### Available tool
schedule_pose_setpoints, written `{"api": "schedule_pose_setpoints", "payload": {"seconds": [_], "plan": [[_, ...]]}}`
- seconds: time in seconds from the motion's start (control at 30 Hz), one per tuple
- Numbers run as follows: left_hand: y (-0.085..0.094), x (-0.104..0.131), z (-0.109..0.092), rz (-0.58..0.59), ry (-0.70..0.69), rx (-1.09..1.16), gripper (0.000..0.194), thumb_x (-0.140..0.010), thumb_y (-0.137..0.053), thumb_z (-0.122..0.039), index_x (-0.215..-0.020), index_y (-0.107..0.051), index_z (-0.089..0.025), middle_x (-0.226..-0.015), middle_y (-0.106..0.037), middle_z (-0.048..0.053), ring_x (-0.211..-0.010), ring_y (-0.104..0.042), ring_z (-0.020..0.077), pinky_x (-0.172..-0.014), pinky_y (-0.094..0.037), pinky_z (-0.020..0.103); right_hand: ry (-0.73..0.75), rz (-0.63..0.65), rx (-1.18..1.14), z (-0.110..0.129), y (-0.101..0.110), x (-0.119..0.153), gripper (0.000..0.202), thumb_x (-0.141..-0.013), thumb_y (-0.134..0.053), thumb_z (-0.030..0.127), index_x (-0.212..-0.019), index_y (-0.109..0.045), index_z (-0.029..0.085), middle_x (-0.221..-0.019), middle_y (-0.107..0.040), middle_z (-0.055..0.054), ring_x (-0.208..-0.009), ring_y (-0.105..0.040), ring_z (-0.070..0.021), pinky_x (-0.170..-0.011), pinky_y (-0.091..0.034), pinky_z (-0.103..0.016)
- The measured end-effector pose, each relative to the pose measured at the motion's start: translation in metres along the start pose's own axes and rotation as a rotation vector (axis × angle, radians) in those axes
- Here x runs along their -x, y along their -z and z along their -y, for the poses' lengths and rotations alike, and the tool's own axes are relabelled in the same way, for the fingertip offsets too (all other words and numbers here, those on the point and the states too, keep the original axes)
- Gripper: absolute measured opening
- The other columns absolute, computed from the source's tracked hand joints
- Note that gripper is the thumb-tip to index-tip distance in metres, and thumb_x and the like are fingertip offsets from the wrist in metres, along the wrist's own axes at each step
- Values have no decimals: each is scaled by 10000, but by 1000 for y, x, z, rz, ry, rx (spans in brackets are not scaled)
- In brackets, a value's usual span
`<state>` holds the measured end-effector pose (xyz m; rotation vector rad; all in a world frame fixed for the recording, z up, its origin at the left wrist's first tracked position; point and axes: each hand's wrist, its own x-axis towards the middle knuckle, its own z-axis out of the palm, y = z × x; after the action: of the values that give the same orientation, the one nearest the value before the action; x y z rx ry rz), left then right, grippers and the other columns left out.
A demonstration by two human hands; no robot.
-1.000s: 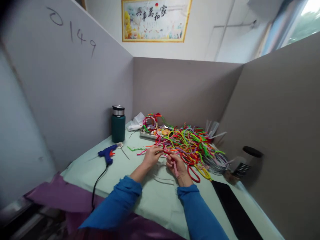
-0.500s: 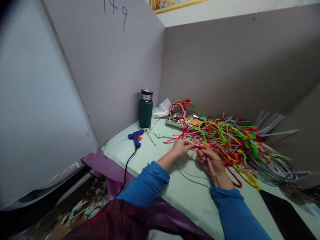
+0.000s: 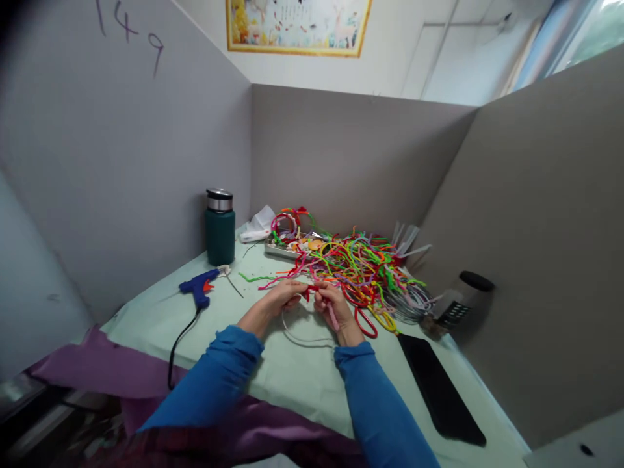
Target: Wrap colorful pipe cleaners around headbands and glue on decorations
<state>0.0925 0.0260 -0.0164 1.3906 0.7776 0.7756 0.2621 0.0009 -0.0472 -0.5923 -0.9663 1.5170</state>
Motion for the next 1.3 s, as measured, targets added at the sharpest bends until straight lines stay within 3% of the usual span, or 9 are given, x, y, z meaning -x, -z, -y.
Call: {"api": "schedule_pose_setpoints", "payload": {"seconds": [0.1, 0.27, 0.37, 0.7, 0.8, 0.9, 1.0, 1.1, 1.3], "plan": [[1, -5, 4, -32, -65, -126, 57, -738, -575, -179, -726, -611, -137, -455, -439, -49, -369, -348, 64, -394, -256, 209, -11, -20, -2, 0, 1, -1, 196, -698, -638, 157, -890, -602, 178, -527, -507, 56, -404, -355, -57, -395, -309, -175], [2, -20, 19, -275, -394, -482, 211, -700, -626, -93, -883, -707, -159, -852, -706, 43, -777, -626, 144, -711, -463, 235, -2, -30, 3, -2, 3, -3, 242, -693, -642, 162, -932, -601, 164, -515, -513, 67, -381, -345, -40, -386, -290, -157], [3, -22, 23, -334, -451, -601, 181, -725, -655, -145, -890, -723, -180, -895, -722, 37, -839, -637, 159, -787, -464, 259, -19, -36, -2, -3, 2, -3, 264, -689, -646, 169, -950, -603, 158, -501, -506, 71, -376, -334, -40, -384, -278, -157], [-3, -6, 12, -418, -468, -882, 155, -767, -657, -249, -899, -735, -227, -862, -699, 27, -786, -599, 155, -730, -415, 243, -36, -74, 19, -1, -4, -1, 311, -648, -673, 192, -948, -599, 161, -471, -480, 85, -366, -298, -36, -375, -234, -157], [-2, -9, 10, -436, -465, -816, 144, -802, -609, -274, -765, -726, -199, -748, -664, 15, -720, -562, 134, -672, -379, 222, -29, -83, 82, 0, -6, -2, 299, -663, -681, 253, -936, -595, 164, -420, -425, 106, -336, -262, -42, -350, -196, -171], [1, -13, 8, -421, -377, -647, 297, -811, -579, -329, -579, -635, -153, -536, -520, -20, -574, -464, 105, -557, -302, 218, -25, -98, 169, -1, -7, -2, 236, -684, -688, 309, -843, -573, 178, -398, -414, 107, -309, -249, -43, -336, -178, -186], [4, -13, 5, -351, -167, -390, 338, -767, -610, -364, -517, -533, -150, -436, -379, -55, -452, -343, 78, -478, -226, 229, -35, -94, 224, -2, -7, -1, 221, -691, -695, 335, -740, -531, 194, -404, -444, 90, -306, -278, -50, -338, -187, -197], [4, -8, 1, -274, 32, -152, 341, -722, -650, -384, -522, -474, -171, -406, -341, -69, -374, -264, 62, -423, -174, 241, -37, -53, 263, -3, -6, 0, 221, -687, -704, 340, -706, -537, 197, -404, -445, 82, -314, -309, -58, -346, -199, -208], [4, -5, 3, -211, 52, -50, 369, -720, -654, -388, -512, -425, -185, -390, -309, -71, -346, -239, 57, -396, -151, 238, -52, -25, 339, -5, -4, -1, 291, -716, -706, 434, -659, -536, 205, -402, -443, 75, -309, -300, -64, -344, -196, -227]]}}
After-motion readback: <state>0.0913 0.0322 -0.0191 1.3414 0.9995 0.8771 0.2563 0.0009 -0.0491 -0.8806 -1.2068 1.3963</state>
